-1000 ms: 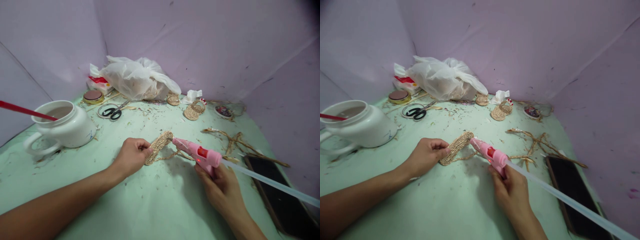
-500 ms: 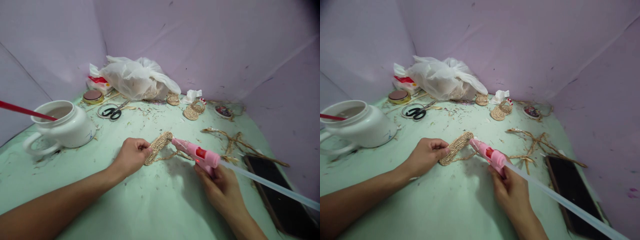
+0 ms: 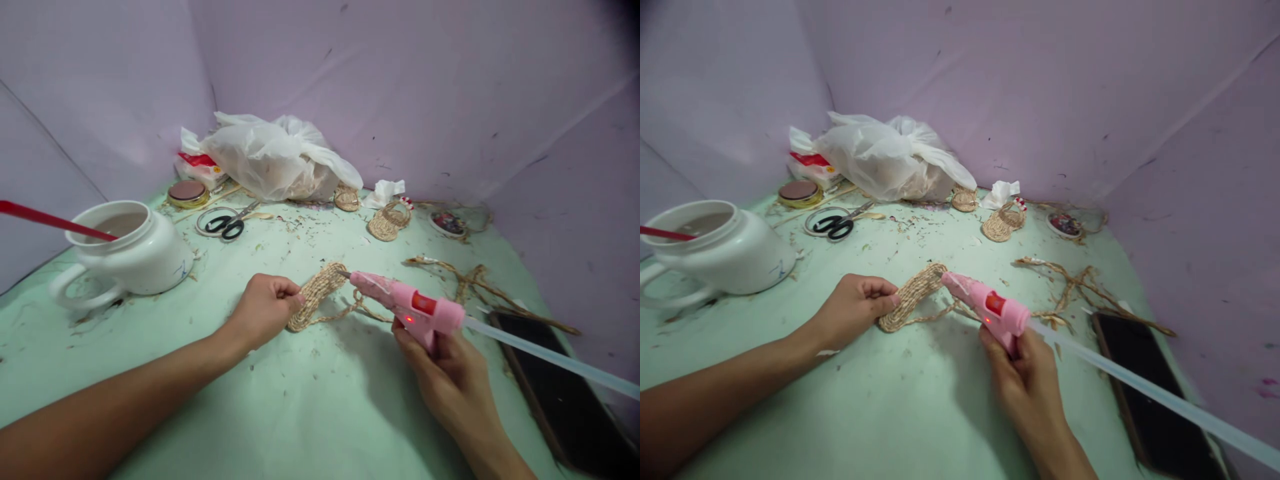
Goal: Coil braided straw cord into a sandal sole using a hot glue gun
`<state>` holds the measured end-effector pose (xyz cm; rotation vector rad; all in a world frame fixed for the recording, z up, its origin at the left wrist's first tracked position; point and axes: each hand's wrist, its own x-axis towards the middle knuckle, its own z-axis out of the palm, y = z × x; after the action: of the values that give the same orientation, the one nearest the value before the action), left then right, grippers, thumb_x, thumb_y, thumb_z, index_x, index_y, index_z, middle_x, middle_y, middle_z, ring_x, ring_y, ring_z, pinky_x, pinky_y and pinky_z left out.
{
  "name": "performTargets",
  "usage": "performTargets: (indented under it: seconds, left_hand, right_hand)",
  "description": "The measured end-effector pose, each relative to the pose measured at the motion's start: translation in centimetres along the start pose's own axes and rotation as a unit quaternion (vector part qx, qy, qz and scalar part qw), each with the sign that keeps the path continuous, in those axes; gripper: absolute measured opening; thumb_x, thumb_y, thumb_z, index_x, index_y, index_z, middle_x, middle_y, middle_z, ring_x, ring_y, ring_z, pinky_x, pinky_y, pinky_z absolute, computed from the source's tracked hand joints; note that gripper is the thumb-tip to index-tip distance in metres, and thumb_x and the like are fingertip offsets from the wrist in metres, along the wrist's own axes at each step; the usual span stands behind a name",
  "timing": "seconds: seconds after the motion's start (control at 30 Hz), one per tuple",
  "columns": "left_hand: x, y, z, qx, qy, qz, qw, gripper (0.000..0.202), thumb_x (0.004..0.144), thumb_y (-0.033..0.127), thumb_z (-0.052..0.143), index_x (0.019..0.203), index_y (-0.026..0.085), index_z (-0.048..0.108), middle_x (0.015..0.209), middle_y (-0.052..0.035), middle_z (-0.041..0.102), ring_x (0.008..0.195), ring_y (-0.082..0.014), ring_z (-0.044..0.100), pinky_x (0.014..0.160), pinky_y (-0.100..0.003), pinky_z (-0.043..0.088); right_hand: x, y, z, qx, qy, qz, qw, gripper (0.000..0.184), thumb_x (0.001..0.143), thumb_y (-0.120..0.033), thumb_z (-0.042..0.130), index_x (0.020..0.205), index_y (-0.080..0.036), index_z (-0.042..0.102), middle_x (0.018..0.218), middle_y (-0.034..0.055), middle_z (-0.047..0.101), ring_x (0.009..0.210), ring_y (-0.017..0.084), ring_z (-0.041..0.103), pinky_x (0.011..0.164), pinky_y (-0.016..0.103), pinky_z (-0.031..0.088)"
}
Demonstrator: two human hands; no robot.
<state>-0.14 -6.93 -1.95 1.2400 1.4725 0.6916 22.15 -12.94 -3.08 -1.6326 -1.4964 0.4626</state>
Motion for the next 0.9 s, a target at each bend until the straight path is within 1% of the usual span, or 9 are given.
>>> performTargets:
  seconds: [0.1, 0.23, 0.3, 0.4, 0.47, 0.57, 0.63, 0.73, 0.9]
  left_hand:
    - [0.2, -0.2, -0.1, 0.010, -0.005, 0.003, 1.000, 0.019, 0.063, 0.030, 0.059, 0.064, 0.013, 0.066, 0.050, 0.0024, 0.051, 0.047, -0.0086, 0.040, 0.046, -0.022, 0.030]
    - [0.2, -0.3, -0.1, 0.019, -0.011, -0.001, 1.000, 0.020, 0.063, 0.031, 0.058, 0.064, 0.012, 0.065, 0.049, 0.0029, 0.049, 0.046, -0.0078, 0.038, 0.046, -0.022, 0.029]
    - [0.2, -0.2, -0.1, 0.021, -0.013, -0.003, 1.000, 0.020, 0.063, 0.031, 0.057, 0.063, 0.012, 0.065, 0.049, 0.0031, 0.048, 0.046, -0.0073, 0.036, 0.045, -0.022, 0.028]
    - [0.1, -0.2, -0.1, 0.019, -0.016, -0.003, 1.000, 0.020, 0.064, 0.030, 0.056, 0.064, 0.012, 0.065, 0.050, 0.0027, 0.049, 0.047, -0.0077, 0.037, 0.046, -0.022, 0.028]
    - [0.1, -0.2, -0.1, 0.017, -0.020, 0.001, 1.000, 0.020, 0.063, 0.030, 0.057, 0.065, 0.012, 0.066, 0.051, 0.0022, 0.051, 0.048, -0.0084, 0.040, 0.047, -0.023, 0.030]
    - [0.1, -0.3, -0.1, 0.019, -0.021, 0.005, 1.000, 0.020, 0.063, 0.030, 0.057, 0.066, 0.012, 0.066, 0.052, 0.0019, 0.051, 0.049, -0.0092, 0.041, 0.049, -0.023, 0.032]
    - [0.1, -0.3, -0.1, 0.023, -0.020, 0.005, 1.000, 0.020, 0.063, 0.030, 0.057, 0.066, 0.012, 0.066, 0.052, 0.0020, 0.051, 0.049, -0.0093, 0.041, 0.049, -0.023, 0.032]
    - [0.0, -0.1, 0.0, 0.030, -0.020, 0.004, 0.999, 0.020, 0.064, 0.030, 0.057, 0.067, 0.012, 0.067, 0.052, 0.0019, 0.051, 0.049, -0.0091, 0.040, 0.048, -0.023, 0.032]
    - [0.0, 0.0, 0.0, 0.036, -0.021, 0.008, 0.999, 0.020, 0.064, 0.029, 0.056, 0.067, 0.012, 0.067, 0.052, 0.0017, 0.051, 0.049, -0.0094, 0.040, 0.050, -0.024, 0.033]
  right_hand:
    - [0.6, 0.1, -0.3, 0.039, -0.009, 0.033, 0.999, 0.018, 0.074, -0.035, 0.058, 0.080, -0.019, 0.062, 0.066, 0.0015, 0.058, 0.057, 0.017, 0.051, 0.049, 0.027, 0.038]
    - [1.1, 0.4, -1.0, 0.069, -0.019, 0.055, 0.996, 0.023, 0.077, -0.040, 0.056, 0.084, -0.019, 0.063, 0.060, -0.0010, 0.052, 0.052, 0.015, 0.046, 0.046, 0.026, 0.035]
    - [1.1, 0.4, -1.3, 0.054, -0.034, 0.037, 0.997, 0.020, 0.077, -0.039, 0.056, 0.077, -0.020, 0.062, 0.057, -0.0016, 0.051, 0.050, 0.014, 0.046, 0.044, 0.025, 0.035]
    - [0.7, 0.2, -1.3, 0.012, -0.073, -0.012, 0.997, 0.015, 0.076, -0.034, 0.057, 0.072, -0.020, 0.060, 0.061, 0.0002, 0.058, 0.052, 0.015, 0.050, 0.046, 0.026, 0.039]
    - [0.4, 0.0, -1.2, -0.012, -0.096, -0.047, 0.994, 0.014, 0.077, -0.031, 0.054, 0.070, -0.020, 0.058, 0.062, 0.0010, 0.060, 0.052, 0.016, 0.051, 0.046, 0.025, 0.039]
    - [0.1, -0.1, -1.0, -0.050, -0.111, -0.094, 0.988, 0.020, 0.079, -0.029, 0.052, 0.061, -0.021, 0.052, 0.054, -0.0005, 0.055, 0.047, 0.014, 0.047, 0.042, 0.025, 0.035]
    - [0.1, 0.0, -1.0, -0.070, -0.113, -0.115, 0.984, 0.022, 0.080, -0.027, 0.051, 0.059, -0.021, 0.051, 0.051, -0.0013, 0.052, 0.045, 0.014, 0.045, 0.041, 0.024, 0.033]
    - [-0.1, 0.1, -0.9, -0.087, -0.120, -0.130, 0.980, 0.022, 0.081, -0.027, 0.050, 0.060, -0.020, 0.050, 0.052, -0.0009, 0.052, 0.045, 0.014, 0.045, 0.042, 0.024, 0.033]
    - [-0.5, 0.6, -0.6, -0.102, -0.134, -0.120, 0.978, 0.023, 0.083, -0.027, 0.047, 0.061, -0.020, 0.050, 0.056, 0.0015, 0.056, 0.047, 0.014, 0.047, 0.044, 0.025, 0.035]
